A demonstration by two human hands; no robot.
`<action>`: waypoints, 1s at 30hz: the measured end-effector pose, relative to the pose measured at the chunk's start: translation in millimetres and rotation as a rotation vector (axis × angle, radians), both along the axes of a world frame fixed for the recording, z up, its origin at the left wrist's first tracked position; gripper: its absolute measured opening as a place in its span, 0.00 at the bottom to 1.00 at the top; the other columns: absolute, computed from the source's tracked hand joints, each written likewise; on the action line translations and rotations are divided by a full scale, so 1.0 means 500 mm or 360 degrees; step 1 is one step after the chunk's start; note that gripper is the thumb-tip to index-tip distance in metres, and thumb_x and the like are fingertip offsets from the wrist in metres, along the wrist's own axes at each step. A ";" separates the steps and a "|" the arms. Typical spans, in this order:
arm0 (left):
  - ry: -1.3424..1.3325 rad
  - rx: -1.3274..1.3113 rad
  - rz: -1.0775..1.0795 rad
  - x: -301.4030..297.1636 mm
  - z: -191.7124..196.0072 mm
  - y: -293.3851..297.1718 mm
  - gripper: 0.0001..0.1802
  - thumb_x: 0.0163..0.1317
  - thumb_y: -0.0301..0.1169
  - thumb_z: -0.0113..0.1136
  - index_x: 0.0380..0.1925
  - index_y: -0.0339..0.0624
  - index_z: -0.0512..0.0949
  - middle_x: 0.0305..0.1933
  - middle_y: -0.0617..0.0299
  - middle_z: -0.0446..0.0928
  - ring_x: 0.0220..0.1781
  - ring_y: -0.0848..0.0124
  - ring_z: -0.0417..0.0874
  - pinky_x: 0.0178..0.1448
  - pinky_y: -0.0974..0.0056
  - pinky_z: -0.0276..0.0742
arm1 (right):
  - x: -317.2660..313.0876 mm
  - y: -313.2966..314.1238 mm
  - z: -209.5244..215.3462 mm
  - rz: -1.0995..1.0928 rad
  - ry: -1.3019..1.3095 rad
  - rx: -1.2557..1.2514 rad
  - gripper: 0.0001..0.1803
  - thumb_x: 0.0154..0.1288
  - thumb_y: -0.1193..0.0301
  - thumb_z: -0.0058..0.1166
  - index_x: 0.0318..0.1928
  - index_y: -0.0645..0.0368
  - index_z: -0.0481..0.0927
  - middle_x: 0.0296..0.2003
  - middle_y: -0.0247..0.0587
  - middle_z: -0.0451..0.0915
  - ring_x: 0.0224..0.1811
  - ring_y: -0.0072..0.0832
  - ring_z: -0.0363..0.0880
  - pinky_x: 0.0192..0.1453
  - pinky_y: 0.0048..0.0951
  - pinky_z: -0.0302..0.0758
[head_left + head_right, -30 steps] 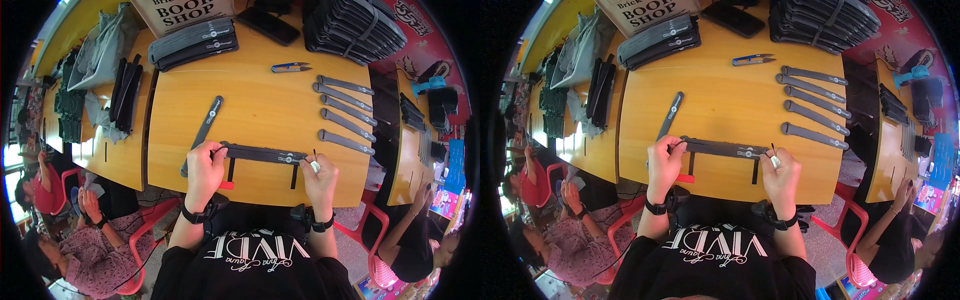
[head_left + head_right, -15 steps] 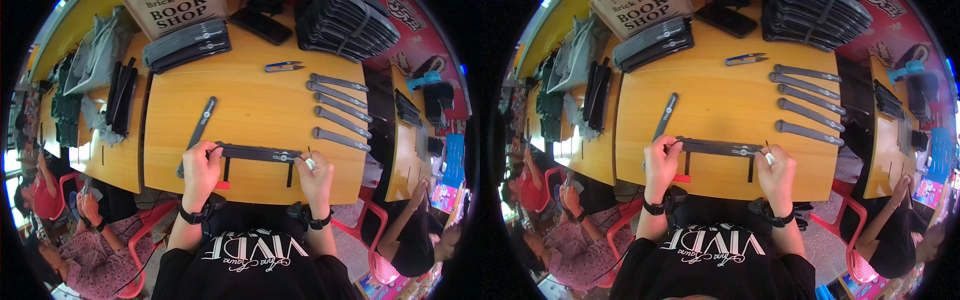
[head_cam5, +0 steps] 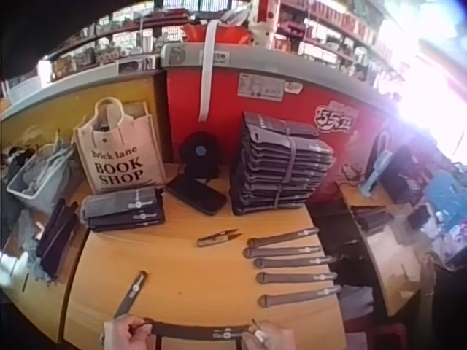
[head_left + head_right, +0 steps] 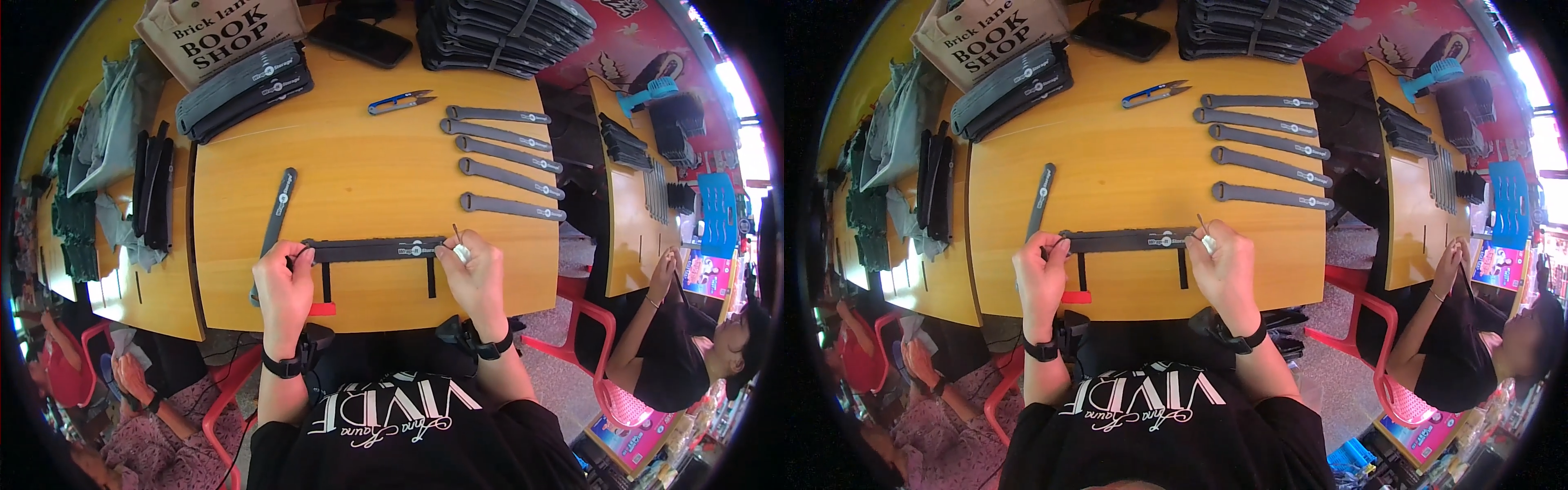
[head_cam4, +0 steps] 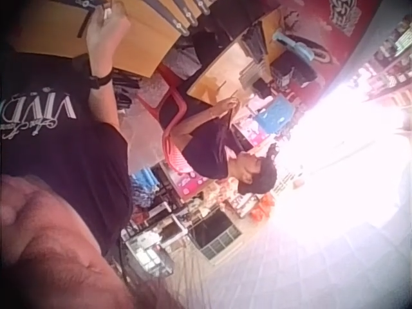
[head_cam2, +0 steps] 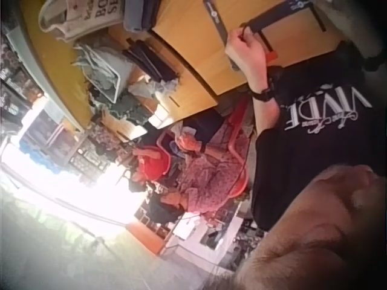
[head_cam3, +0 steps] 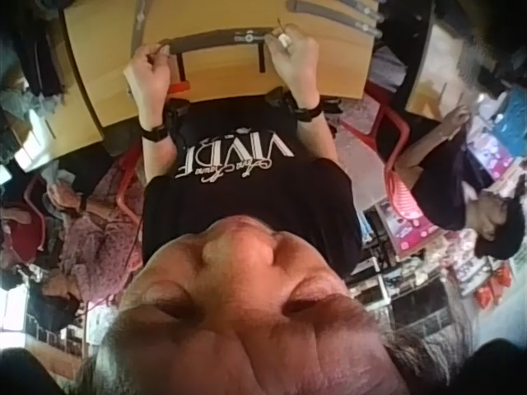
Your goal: Assembling leather straps by attaching metal hardware and protective stickers.
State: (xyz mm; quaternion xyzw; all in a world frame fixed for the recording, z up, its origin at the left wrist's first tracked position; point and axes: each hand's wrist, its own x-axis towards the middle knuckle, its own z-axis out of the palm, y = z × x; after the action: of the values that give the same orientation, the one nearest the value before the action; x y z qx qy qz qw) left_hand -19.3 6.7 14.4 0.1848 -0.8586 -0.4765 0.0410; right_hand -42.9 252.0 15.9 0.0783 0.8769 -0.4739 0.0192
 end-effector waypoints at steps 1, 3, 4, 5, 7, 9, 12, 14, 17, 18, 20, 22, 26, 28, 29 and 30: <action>0.0001 0.0005 -0.0005 0.000 -0.002 -0.001 0.04 0.57 0.20 0.62 0.27 0.30 0.76 0.19 0.55 0.75 0.19 0.72 0.70 0.26 0.67 0.65 | 0.000 0.000 0.001 -0.0007 -0.0017 -0.0002 0.07 0.52 0.78 0.61 0.26 0.65 0.74 0.17 0.48 0.74 0.17 0.33 0.72 0.24 0.30 0.67; -0.0016 -0.0006 -0.0004 0.001 -0.005 -0.003 0.04 0.57 0.20 0.62 0.27 0.30 0.76 0.19 0.55 0.75 0.19 0.72 0.71 0.26 0.67 0.65 | 0.000 0.000 -0.001 -0.0013 -0.0011 0.0002 0.07 0.52 0.78 0.62 0.26 0.65 0.75 0.17 0.48 0.74 0.17 0.33 0.72 0.24 0.30 0.67; -0.0014 -0.0004 -0.0006 0.001 -0.005 -0.002 0.04 0.57 0.20 0.62 0.27 0.30 0.76 0.19 0.55 0.75 0.19 0.72 0.71 0.26 0.67 0.65 | 0.000 -0.001 -0.002 -0.0015 -0.0006 0.0001 0.07 0.52 0.78 0.62 0.26 0.64 0.75 0.17 0.48 0.74 0.17 0.33 0.72 0.24 0.29 0.67; -0.0001 -0.0033 -0.0003 0.002 -0.005 -0.002 0.05 0.57 0.21 0.62 0.27 0.30 0.76 0.19 0.55 0.75 0.19 0.71 0.71 0.26 0.67 0.66 | -0.001 0.000 -0.004 -0.0016 -0.0003 0.0002 0.07 0.52 0.78 0.62 0.26 0.64 0.75 0.17 0.48 0.74 0.17 0.33 0.72 0.24 0.29 0.67; 0.0014 -0.0062 -0.0005 0.002 -0.003 -0.002 0.05 0.57 0.21 0.62 0.27 0.30 0.77 0.20 0.54 0.76 0.19 0.71 0.72 0.26 0.67 0.66 | 0.001 0.000 -0.004 -0.0005 0.0050 0.0003 0.07 0.53 0.77 0.63 0.27 0.64 0.77 0.15 0.33 0.70 0.19 0.16 0.66 0.23 0.23 0.64; 0.0022 -0.0057 -0.0009 0.000 -0.004 -0.001 0.05 0.57 0.21 0.62 0.27 0.30 0.77 0.20 0.54 0.76 0.19 0.70 0.73 0.27 0.66 0.66 | 0.001 0.001 0.000 -0.0020 0.0049 -0.0017 0.07 0.53 0.77 0.63 0.27 0.64 0.76 0.15 0.33 0.71 0.19 0.16 0.66 0.23 0.22 0.64; -0.0021 -0.0037 -0.0021 -0.002 0.000 0.000 0.05 0.57 0.21 0.62 0.27 0.30 0.77 0.20 0.54 0.77 0.20 0.70 0.73 0.27 0.66 0.67 | 0.005 0.004 -0.003 -0.0049 0.0059 -0.0068 0.07 0.53 0.77 0.63 0.28 0.64 0.76 0.16 0.37 0.72 0.18 0.20 0.69 0.23 0.24 0.66; 0.0004 -0.0039 -0.0024 0.000 -0.006 -0.003 0.05 0.57 0.21 0.62 0.27 0.29 0.77 0.20 0.54 0.76 0.20 0.71 0.73 0.27 0.66 0.67 | 0.011 0.009 -0.011 -0.0066 0.0075 -0.0100 0.08 0.53 0.77 0.62 0.28 0.64 0.75 0.17 0.42 0.74 0.17 0.24 0.71 0.23 0.26 0.67; 0.0032 -0.0049 -0.0027 0.002 -0.007 -0.003 0.06 0.57 0.22 0.63 0.27 0.29 0.77 0.19 0.54 0.76 0.20 0.71 0.73 0.27 0.66 0.67 | 0.025 0.019 -0.015 -0.0088 0.0126 -0.0209 0.07 0.54 0.78 0.63 0.29 0.64 0.76 0.18 0.27 0.72 0.21 0.12 0.66 0.24 0.19 0.64; 0.0022 -0.0062 -0.0021 0.002 -0.007 -0.004 0.06 0.57 0.22 0.63 0.27 0.29 0.77 0.19 0.54 0.76 0.19 0.71 0.73 0.27 0.66 0.67 | 0.027 0.020 -0.016 -0.0109 0.0094 -0.0261 0.06 0.55 0.78 0.62 0.29 0.63 0.76 0.19 0.27 0.71 0.22 0.12 0.66 0.24 0.19 0.63; 0.0031 -0.0074 -0.0028 0.003 -0.009 -0.004 0.06 0.57 0.22 0.63 0.27 0.29 0.77 0.19 0.54 0.76 0.19 0.71 0.72 0.27 0.66 0.67 | 0.033 0.021 -0.022 -0.0134 0.0066 -0.0314 0.06 0.55 0.79 0.61 0.29 0.63 0.76 0.19 0.26 0.71 0.22 0.11 0.65 0.24 0.18 0.63; 0.0045 -0.0084 -0.0038 -0.001 -0.008 -0.002 0.06 0.57 0.22 0.63 0.27 0.29 0.77 0.19 0.53 0.76 0.19 0.70 0.72 0.27 0.66 0.67 | 0.036 0.020 -0.029 -0.0133 0.0208 -0.0338 0.05 0.57 0.80 0.59 0.29 0.63 0.76 0.19 0.26 0.70 0.22 0.11 0.65 0.24 0.18 0.61; 0.0093 -0.0159 -0.0071 -0.003 -0.009 -0.002 0.06 0.57 0.23 0.63 0.27 0.29 0.77 0.19 0.52 0.75 0.19 0.69 0.73 0.26 0.65 0.67 | 0.039 0.021 -0.035 -0.0072 0.0417 -0.0282 0.04 0.57 0.81 0.58 0.30 0.63 0.76 0.20 0.26 0.70 0.23 0.11 0.65 0.25 0.18 0.62; 0.0130 -0.0214 -0.0084 -0.002 -0.007 -0.003 0.06 0.57 0.23 0.63 0.27 0.28 0.77 0.19 0.52 0.75 0.19 0.68 0.73 0.26 0.65 0.67 | 0.039 0.018 -0.034 -0.0035 0.0489 -0.0320 0.05 0.56 0.83 0.58 0.30 0.64 0.75 0.22 0.30 0.72 0.24 0.13 0.66 0.26 0.19 0.63; 0.0121 -0.0205 -0.0083 -0.002 -0.002 -0.004 0.06 0.56 0.23 0.63 0.27 0.29 0.77 0.19 0.51 0.75 0.19 0.67 0.74 0.26 0.65 0.67 | 0.037 0.016 -0.032 -0.0029 0.0489 -0.0327 0.05 0.56 0.83 0.58 0.30 0.64 0.75 0.22 0.30 0.72 0.24 0.13 0.66 0.26 0.19 0.63; 0.0108 -0.0201 -0.0072 0.002 0.002 -0.008 0.06 0.56 0.23 0.64 0.27 0.29 0.77 0.19 0.51 0.75 0.19 0.66 0.75 0.26 0.64 0.68 | 0.033 0.013 -0.030 0.0024 0.0514 -0.0288 0.06 0.54 0.83 0.58 0.32 0.66 0.76 0.26 0.37 0.75 0.26 0.22 0.72 0.28 0.23 0.66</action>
State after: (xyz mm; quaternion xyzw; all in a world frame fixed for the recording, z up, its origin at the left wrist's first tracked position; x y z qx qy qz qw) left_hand -18.1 2.9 15.6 0.1461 -0.8890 -0.4281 0.0707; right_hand -26.2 258.3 0.9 -0.0074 0.8230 -0.5570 -0.1114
